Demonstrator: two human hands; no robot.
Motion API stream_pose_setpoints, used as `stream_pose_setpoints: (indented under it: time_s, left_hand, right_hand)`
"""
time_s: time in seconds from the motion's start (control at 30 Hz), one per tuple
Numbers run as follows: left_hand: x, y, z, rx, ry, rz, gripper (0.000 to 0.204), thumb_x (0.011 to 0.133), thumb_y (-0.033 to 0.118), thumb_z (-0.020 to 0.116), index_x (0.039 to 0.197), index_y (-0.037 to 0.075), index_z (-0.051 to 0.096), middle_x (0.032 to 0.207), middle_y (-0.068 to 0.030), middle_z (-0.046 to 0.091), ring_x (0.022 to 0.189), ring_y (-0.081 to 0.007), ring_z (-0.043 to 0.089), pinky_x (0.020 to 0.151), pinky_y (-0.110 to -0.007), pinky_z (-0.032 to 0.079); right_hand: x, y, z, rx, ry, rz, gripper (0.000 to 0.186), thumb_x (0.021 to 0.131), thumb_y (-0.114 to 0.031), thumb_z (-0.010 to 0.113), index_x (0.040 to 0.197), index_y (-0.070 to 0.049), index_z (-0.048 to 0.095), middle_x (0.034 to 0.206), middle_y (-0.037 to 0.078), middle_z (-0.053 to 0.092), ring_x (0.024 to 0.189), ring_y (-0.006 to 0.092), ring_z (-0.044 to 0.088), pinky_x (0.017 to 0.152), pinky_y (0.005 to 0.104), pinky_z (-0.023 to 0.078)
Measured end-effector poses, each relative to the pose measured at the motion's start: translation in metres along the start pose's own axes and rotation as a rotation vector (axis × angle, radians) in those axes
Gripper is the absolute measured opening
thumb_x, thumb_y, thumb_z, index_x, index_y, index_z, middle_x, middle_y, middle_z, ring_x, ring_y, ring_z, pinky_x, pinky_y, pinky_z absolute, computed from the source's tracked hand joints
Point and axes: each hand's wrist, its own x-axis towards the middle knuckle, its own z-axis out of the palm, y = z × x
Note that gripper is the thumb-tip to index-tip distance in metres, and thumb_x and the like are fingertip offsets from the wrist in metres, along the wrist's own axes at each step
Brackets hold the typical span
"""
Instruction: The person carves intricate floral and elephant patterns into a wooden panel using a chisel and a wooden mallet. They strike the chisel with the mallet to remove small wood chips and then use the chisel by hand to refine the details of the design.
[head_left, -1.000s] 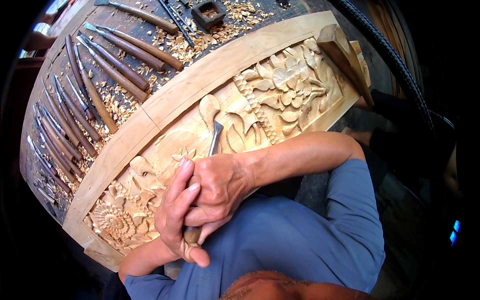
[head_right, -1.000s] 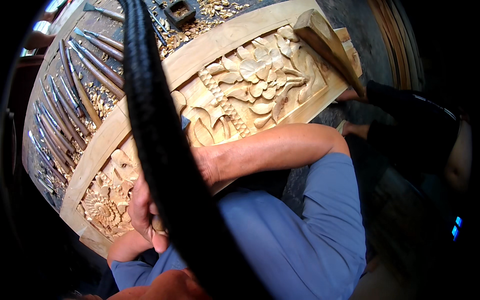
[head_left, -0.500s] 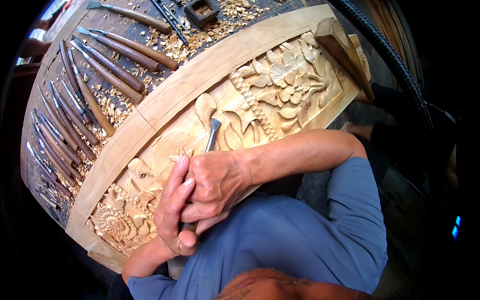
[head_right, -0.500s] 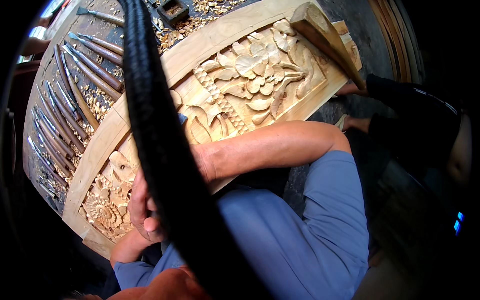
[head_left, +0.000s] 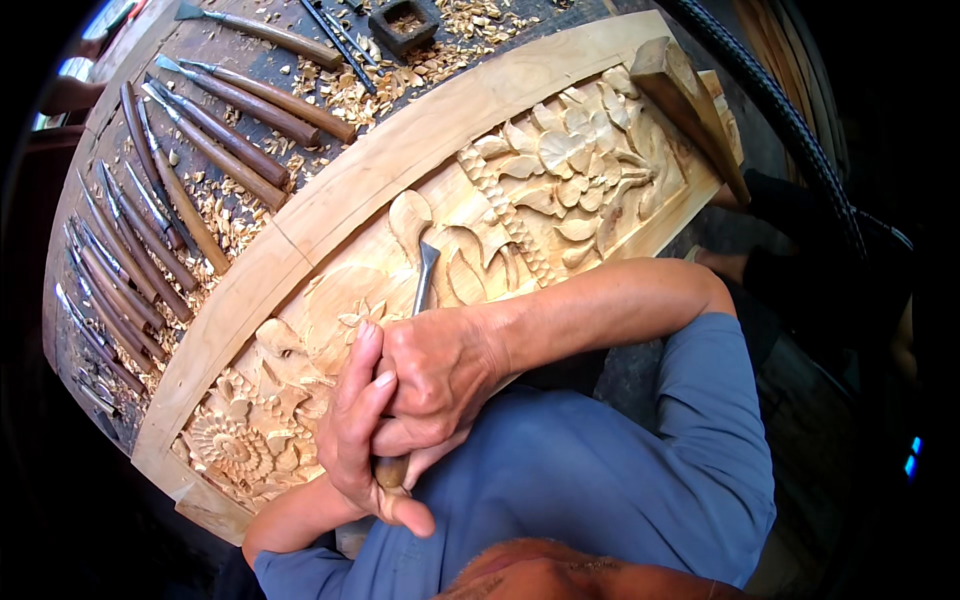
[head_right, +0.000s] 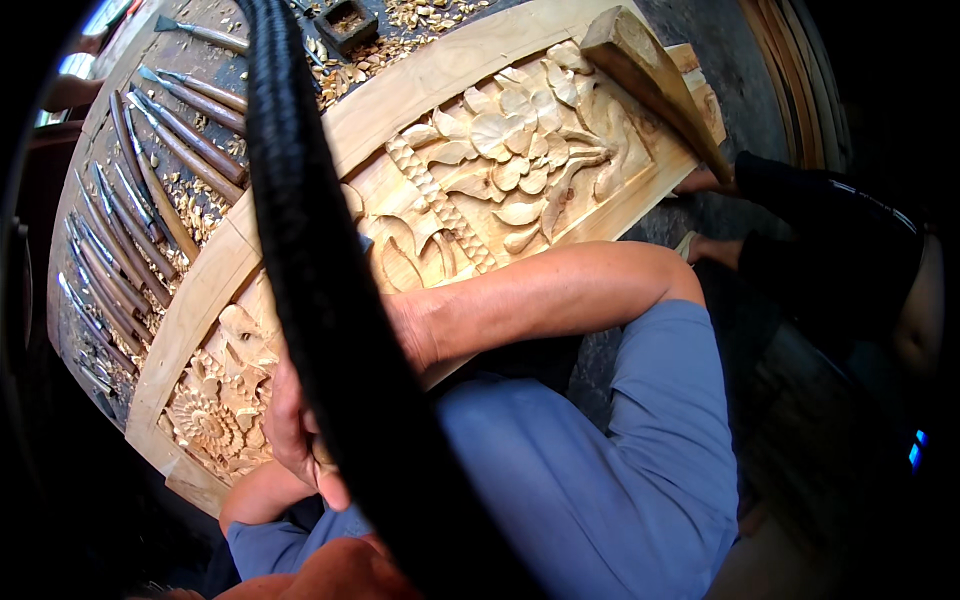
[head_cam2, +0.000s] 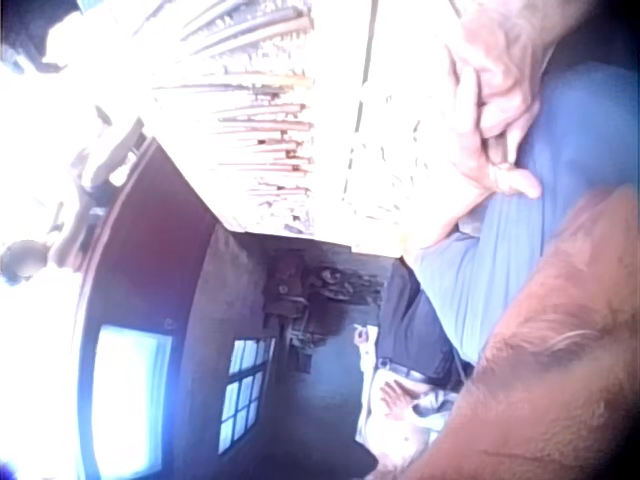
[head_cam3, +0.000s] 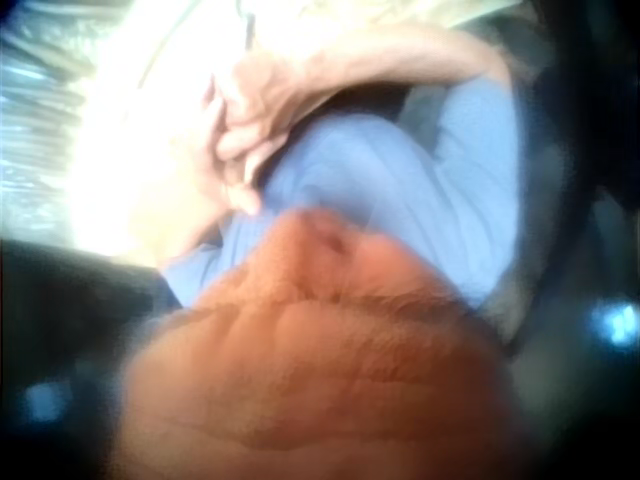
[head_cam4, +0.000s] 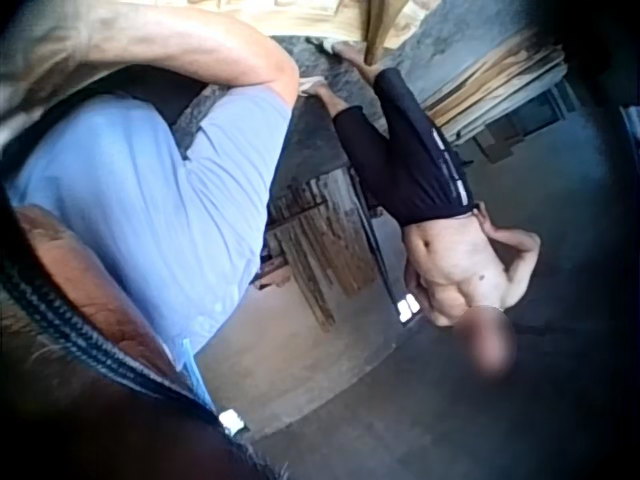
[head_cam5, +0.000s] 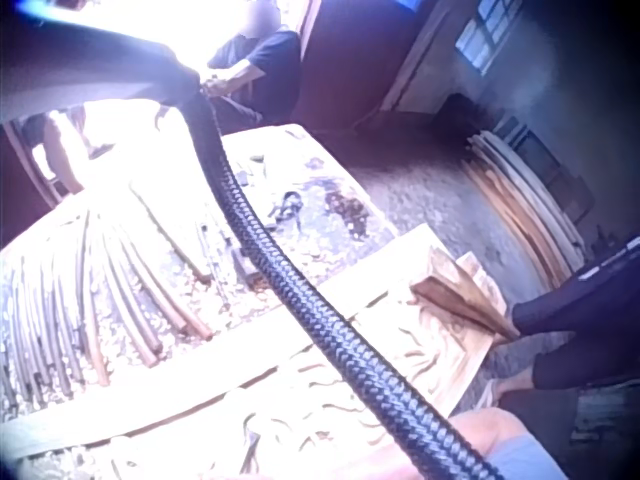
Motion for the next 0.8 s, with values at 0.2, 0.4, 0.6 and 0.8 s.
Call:
stream_pose_setpoints:
  time_s: [0.2,0.4,0.6,0.8]
  left_hand:
    - [0.001,-0.002,0.004,-0.107,-0.015,-0.021,0.02,0.105,0.01,0.061,0.118,0.003,0.075,0.122,-0.0082,0.073,0.107,-0.0157,0.067,0.093,-0.029,0.053]
    - [0.005,-0.017,0.005,-0.203,-0.024,-0.029,0.022,0.105,0.008,0.06,0.118,0.001,0.075,0.123,-0.0108,0.073,0.108,-0.0172,0.068,0.094,-0.03,0.053]
    - [0.023,0.012,-0.002,-0.04,-0.05,-0.172,0.025,0.105,0.009,0.059,0.121,-0.001,0.075,0.126,-0.0149,0.073,0.111,-0.0208,0.068,0.096,-0.032,0.053]
    - [0.081,0.087,0.003,0.811,-0.421,-0.959,0.042,0.108,0.028,0.057,0.131,-0.005,0.07,0.135,-0.026,0.068,0.122,-0.0343,0.066,0.103,-0.041,0.054]
  right_hand:
    - [-0.002,0.003,-0.002,0.046,-0.034,-0.013,0.045,0.091,-0.056,0.08,0.08,-0.015,0.063,0.068,0.001,0.06,0.053,0.0193,0.062,0.049,0.0363,0.049]
    - [-0.004,0.004,-0.002,0.015,-0.083,0.012,0.039,0.092,-0.049,0.077,0.079,-0.015,0.061,0.066,0.001,0.059,0.051,0.0196,0.06,0.048,0.0374,0.048]
    - [-0.002,0.006,0.0,-0.018,-0.081,0.04,0.033,0.093,-0.043,0.075,0.08,-0.015,0.061,0.068,0.002,0.059,0.052,0.02,0.061,0.048,0.0377,0.048]
    - [0.001,0.008,-0.002,-0.002,-0.103,0.061,0.029,0.091,-0.039,0.074,0.083,-0.014,0.062,0.069,0.002,0.059,0.053,0.0207,0.061,0.049,0.0382,0.049]
